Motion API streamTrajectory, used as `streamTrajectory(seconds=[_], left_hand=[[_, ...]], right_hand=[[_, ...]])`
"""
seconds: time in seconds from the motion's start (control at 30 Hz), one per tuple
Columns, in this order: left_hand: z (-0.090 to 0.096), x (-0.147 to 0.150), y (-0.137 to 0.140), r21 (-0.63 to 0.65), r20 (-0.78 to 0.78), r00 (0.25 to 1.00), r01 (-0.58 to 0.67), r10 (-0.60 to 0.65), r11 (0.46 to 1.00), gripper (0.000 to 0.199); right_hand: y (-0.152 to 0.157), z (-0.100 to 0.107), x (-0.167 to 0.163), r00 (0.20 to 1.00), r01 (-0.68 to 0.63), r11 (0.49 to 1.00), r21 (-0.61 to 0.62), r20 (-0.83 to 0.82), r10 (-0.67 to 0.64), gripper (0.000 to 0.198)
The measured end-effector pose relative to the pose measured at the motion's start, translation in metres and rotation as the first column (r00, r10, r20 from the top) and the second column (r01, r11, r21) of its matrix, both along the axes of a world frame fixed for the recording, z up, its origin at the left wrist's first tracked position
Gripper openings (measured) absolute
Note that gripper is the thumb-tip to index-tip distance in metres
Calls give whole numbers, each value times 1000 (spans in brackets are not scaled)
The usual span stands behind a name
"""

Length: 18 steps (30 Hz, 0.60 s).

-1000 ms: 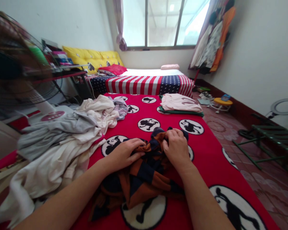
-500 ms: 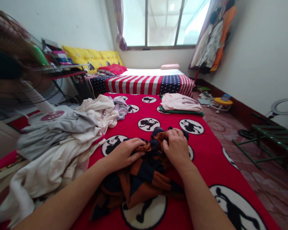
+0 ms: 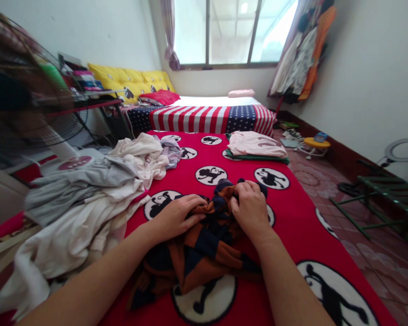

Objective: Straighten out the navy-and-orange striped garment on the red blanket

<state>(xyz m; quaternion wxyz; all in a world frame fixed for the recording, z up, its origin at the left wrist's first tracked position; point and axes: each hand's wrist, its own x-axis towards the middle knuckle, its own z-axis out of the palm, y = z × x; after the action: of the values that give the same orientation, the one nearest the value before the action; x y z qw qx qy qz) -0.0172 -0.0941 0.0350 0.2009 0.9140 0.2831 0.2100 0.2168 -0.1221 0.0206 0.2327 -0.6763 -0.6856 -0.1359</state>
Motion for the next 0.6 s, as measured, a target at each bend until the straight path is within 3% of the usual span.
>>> streamTrajectory(seconds=[0.6], left_hand=[[0, 1, 0, -2, -7, 1000, 0, 0, 1000, 24]], right_hand=[[0, 0, -2, 1000, 1, 1000, 13, 7, -1, 4]])
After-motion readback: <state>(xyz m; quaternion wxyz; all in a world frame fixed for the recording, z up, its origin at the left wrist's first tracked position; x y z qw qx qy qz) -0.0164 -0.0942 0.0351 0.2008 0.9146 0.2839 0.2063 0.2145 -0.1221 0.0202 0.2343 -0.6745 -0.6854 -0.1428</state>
